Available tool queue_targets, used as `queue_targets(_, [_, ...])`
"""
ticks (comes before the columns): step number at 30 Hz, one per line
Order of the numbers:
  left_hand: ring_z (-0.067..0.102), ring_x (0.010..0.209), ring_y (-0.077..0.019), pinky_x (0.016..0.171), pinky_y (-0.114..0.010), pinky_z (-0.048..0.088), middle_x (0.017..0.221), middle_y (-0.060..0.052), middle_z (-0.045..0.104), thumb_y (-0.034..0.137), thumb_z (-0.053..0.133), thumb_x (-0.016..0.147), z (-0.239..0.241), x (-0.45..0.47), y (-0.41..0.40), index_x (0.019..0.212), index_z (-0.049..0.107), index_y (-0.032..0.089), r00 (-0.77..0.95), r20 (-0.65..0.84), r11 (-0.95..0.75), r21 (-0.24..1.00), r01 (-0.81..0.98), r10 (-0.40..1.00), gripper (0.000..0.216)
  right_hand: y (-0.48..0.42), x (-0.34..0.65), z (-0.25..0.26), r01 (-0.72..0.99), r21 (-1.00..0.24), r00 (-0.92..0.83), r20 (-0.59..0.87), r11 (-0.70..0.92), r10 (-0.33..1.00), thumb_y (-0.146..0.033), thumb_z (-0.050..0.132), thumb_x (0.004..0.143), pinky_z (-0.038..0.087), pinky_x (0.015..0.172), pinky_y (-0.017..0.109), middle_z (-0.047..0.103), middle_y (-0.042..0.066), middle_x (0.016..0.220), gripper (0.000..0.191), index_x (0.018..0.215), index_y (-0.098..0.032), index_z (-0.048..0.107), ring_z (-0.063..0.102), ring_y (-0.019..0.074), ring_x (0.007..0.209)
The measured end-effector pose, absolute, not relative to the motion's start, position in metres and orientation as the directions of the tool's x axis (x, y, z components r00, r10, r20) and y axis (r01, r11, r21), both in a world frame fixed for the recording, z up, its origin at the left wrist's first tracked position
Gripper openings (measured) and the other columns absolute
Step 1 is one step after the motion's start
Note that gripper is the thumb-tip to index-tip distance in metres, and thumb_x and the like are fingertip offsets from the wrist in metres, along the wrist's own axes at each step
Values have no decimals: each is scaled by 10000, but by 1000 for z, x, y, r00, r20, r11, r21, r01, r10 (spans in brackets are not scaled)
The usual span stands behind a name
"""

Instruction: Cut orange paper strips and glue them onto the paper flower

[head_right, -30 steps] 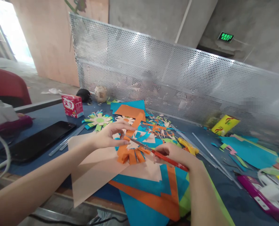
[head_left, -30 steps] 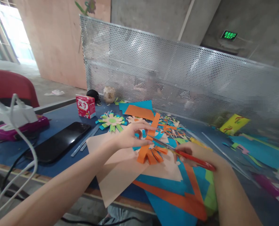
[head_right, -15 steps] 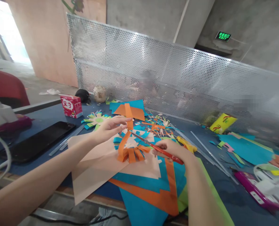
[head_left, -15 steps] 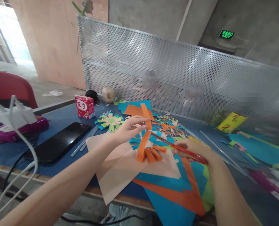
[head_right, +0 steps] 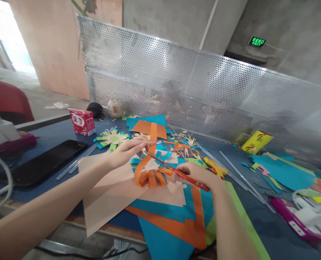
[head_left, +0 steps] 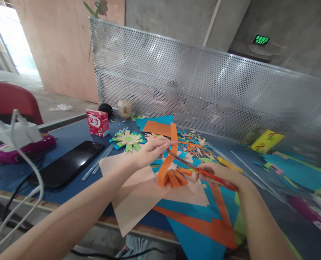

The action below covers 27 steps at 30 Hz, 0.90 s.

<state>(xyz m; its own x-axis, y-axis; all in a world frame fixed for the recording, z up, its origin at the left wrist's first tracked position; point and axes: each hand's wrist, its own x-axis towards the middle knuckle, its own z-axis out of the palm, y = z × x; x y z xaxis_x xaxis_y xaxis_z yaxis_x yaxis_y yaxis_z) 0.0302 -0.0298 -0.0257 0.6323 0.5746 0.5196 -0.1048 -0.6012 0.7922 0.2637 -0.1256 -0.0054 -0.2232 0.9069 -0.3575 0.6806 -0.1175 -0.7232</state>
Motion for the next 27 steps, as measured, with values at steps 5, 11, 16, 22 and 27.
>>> queue_targets(5, [495, 738, -127, 548, -210, 440, 860, -64, 528, 307, 366, 834, -26, 30, -30, 1005, 604, 156, 628, 528, -604, 789, -113, 572, 330, -127, 259, -1, 695, -715, -237, -334, -81, 912, -274, 471, 694, 259, 416, 205, 493, -20, 614, 130, 718, -205, 579, 359, 70, 455])
queue_targets(11, [483, 670, -103, 566, -217, 443, 849, -52, 530, 314, 363, 836, -25, 30, -30, 1030, 595, 179, 642, 527, -610, 784, -116, 557, 331, -129, 255, 1, 712, -700, -247, -328, -59, 912, -279, 481, 704, 246, 412, 201, 485, -19, 606, 129, 719, -194, 578, 354, 68, 466])
queue_targets(16, [514, 745, -128, 583, -222, 447, 872, -66, 536, 327, 373, 831, -24, 30, -32, 1033, 599, 173, 649, 511, -596, 796, -108, 564, 339, -129, 255, 1, 709, -701, -231, -334, -77, 914, -265, 471, 711, 271, 428, 201, 494, -14, 617, 132, 732, -201, 584, 382, 77, 493])
queue_targets(22, [537, 793, -145, 615, -228, 454, 962, -72, 579, 317, 376, 831, -24, 31, -35, 1030, 607, 204, 646, 503, -606, 792, -78, 574, 325, -128, 254, 0, 709, -701, -235, -332, -72, 913, -257, 466, 713, 280, 431, 189, 464, -23, 605, 129, 729, -211, 586, 384, 81, 513])
queue_targets(27, [521, 803, -149, 621, -227, 461, 932, -70, 580, 305, 384, 826, -25, 31, -34, 1035, 605, 216, 641, 525, -626, 775, -88, 560, 317, -128, 252, 1, 746, -666, -248, -299, -15, 921, -333, 516, 704, 294, 430, 197, 451, -27, 589, 146, 686, -204, 582, 368, 75, 488])
